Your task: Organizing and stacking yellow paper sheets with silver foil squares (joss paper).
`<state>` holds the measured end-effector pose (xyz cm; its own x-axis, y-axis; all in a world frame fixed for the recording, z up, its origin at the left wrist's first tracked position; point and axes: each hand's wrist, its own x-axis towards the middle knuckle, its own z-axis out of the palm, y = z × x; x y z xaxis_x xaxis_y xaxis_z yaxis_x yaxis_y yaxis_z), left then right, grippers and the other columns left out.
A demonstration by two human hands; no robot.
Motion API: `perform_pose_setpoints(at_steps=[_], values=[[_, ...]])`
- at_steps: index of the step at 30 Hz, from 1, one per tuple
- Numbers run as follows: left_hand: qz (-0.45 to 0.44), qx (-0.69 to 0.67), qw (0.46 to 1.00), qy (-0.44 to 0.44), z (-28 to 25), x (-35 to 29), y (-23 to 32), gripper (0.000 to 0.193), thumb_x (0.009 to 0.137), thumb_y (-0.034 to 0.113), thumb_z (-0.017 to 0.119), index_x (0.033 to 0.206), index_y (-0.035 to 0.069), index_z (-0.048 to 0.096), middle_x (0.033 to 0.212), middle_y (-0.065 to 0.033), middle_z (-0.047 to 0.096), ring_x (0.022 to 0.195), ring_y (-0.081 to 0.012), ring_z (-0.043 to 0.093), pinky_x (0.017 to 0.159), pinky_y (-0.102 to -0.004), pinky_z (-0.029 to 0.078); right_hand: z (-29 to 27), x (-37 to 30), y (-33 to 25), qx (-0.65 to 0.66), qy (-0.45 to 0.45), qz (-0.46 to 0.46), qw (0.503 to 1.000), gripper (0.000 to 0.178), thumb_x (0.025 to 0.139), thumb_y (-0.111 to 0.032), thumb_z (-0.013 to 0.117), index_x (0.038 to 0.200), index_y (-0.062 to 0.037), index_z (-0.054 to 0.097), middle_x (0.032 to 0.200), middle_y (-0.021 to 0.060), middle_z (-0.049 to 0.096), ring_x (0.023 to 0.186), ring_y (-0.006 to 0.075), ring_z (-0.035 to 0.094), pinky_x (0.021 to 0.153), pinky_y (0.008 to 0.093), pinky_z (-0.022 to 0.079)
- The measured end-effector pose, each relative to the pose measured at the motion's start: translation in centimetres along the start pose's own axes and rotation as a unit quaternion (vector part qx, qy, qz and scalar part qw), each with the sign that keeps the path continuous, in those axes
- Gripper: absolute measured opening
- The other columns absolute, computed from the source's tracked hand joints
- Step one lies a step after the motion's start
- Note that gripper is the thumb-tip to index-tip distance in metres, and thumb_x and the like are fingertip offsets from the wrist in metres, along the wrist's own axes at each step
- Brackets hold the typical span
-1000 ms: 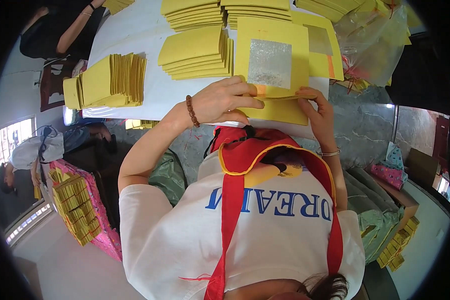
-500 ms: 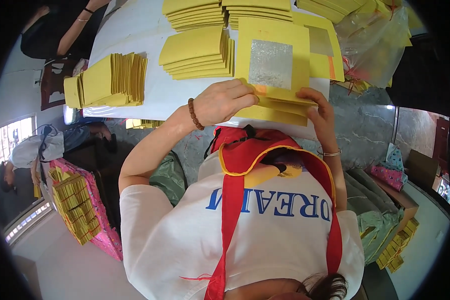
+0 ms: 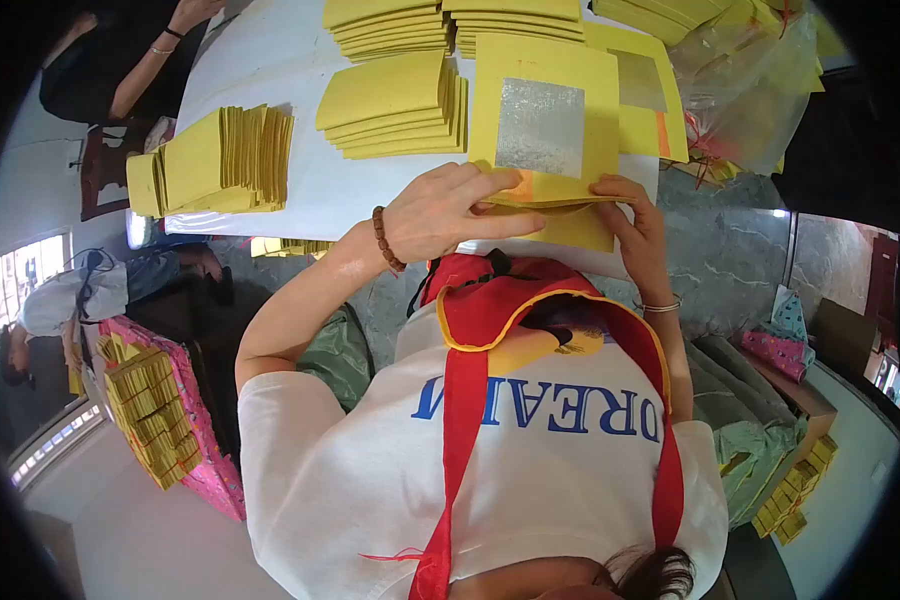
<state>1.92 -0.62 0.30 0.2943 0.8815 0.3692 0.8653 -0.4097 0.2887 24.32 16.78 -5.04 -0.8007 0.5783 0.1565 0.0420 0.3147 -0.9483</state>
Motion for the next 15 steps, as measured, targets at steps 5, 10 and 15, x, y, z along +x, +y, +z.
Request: perform_pose_setpoints(at_steps=[5,10,15], values=[[0.000,0.001,0.999,-0.039,0.37,-0.36,-0.28,0.041,0.071,0.013,0.063,0.112,0.013,0.060,0.117,-0.0087,0.054,0.086,-0.0252,0.054,0.073,-0.0344,0.046,0.08,0.00,-0.23,0.004,0.002,0.007,1.000,0.019,0.085,-0.003,0.058,0.104,-0.0049,0.062,0.109,0.0094,0.059,0.102,0.0177,0.056,0.088,0.0272,0.042],[-0.029,-0.031,0.998,-0.054,0.44,-0.38,-0.04,0.044,0.067,0.022,0.070,0.109,0.013,0.061,0.109,-0.0047,0.053,0.094,-0.0230,0.050,0.078,-0.0327,0.045,0.04,0.03,-0.05,0.001,-0.002,0.006,1.000,0.019,0.085,-0.003,0.058,0.103,-0.0052,0.062,0.110,0.0084,0.059,0.101,0.0167,0.056,0.089,0.0270,0.041],[-0.026,-0.054,0.997,-0.057,0.19,-0.27,-0.37,0.047,0.064,0.023,0.073,0.108,0.011,0.061,0.108,-0.0053,0.053,0.095,-0.0241,0.050,0.082,-0.0345,0.045,-0.03,-0.09,-0.25,0.014,-0.001,0.021,1.000,0.020,0.085,-0.001,0.056,0.103,-0.0042,0.062,0.110,0.0079,0.060,0.107,0.0177,0.054,0.093,0.0280,0.039]])
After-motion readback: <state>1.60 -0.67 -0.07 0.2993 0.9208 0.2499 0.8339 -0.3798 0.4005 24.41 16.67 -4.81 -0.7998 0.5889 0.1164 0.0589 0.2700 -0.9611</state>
